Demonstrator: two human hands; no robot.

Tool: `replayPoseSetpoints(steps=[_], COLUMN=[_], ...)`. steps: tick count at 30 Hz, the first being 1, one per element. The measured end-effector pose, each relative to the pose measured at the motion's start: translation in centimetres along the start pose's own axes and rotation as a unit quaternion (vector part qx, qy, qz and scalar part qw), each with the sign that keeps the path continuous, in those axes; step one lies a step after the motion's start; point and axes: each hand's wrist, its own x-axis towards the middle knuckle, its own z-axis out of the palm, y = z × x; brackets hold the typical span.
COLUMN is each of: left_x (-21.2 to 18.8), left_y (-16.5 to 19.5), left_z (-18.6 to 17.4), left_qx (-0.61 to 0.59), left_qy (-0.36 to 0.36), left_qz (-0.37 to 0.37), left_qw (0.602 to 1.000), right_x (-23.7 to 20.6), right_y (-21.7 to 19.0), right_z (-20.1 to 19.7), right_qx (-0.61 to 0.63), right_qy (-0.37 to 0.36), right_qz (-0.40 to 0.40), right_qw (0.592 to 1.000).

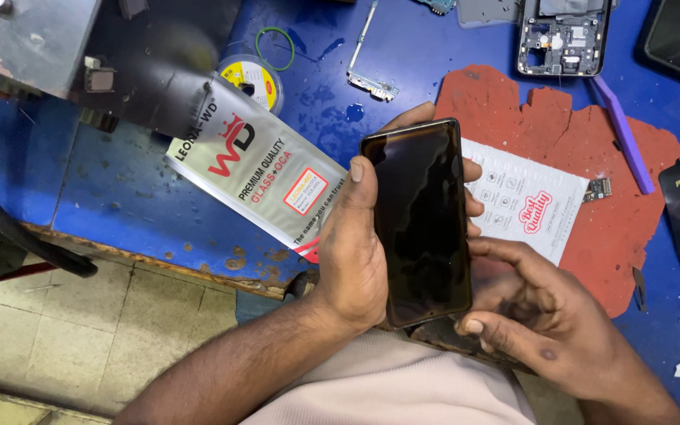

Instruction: The person holds a black smartphone with a cracked screen and repeatedly taps and rubs the display with a finger. The person rotates the phone to view different angles and briefly picks up a small component from the table before returning to the phone. The phone remains off throughout the clip.

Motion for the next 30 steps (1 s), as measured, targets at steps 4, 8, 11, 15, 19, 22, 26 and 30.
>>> replayPoseSetpoints(steps=[4,8,11,15,19,22,26,30], left_x=[0.2,0.1,0.1,0.2,0.2,0.2,0.2,0.2], left_y=[-0.1,-0.1,-0.1,-0.3,-0.3,-0.2,-0.3,-0.4], left_z=[0.1,0.0,-0.1,-0.1,-0.1,-0.1,-0.1,-0.2], left_qx=[-0.011,-0.001,-0.003,-0.01,-0.022,-0.017,-0.013,-0.01], left_qy=[-0.002,0.0,-0.002,-0.001,0.0,-0.002,-0.001,-0.002], left_qz=[-0.001,0.001,0.003,0.001,0.006,-0.002,0.005,0.006], left_qw=[1.0,1.0,1.0,1.0,1.0,1.0,1.0,1.0], right_x=[0.3,0.3,-0.1,-0.3,-0.3,-0.1,-0.2,-0.6], right_y=[0.0,0.0,0.1,0.3,0.4,0.6,0.8,1.1], right_z=[0.3,0.5,0.4,0.1,0.2,0.5,0.5,0.1], right_qx=[0.051,0.045,0.021,0.009,0.027,0.041,0.032,0.058], right_qy=[-0.007,-0.02,-0.019,-0.019,-0.009,0.013,-0.001,-0.01], right_qz=[-0.053,-0.043,-0.013,0.002,0.0,-0.015,-0.023,0.043], right_qw=[0.997,0.998,1.0,1.0,1.0,0.999,0.999,0.997])
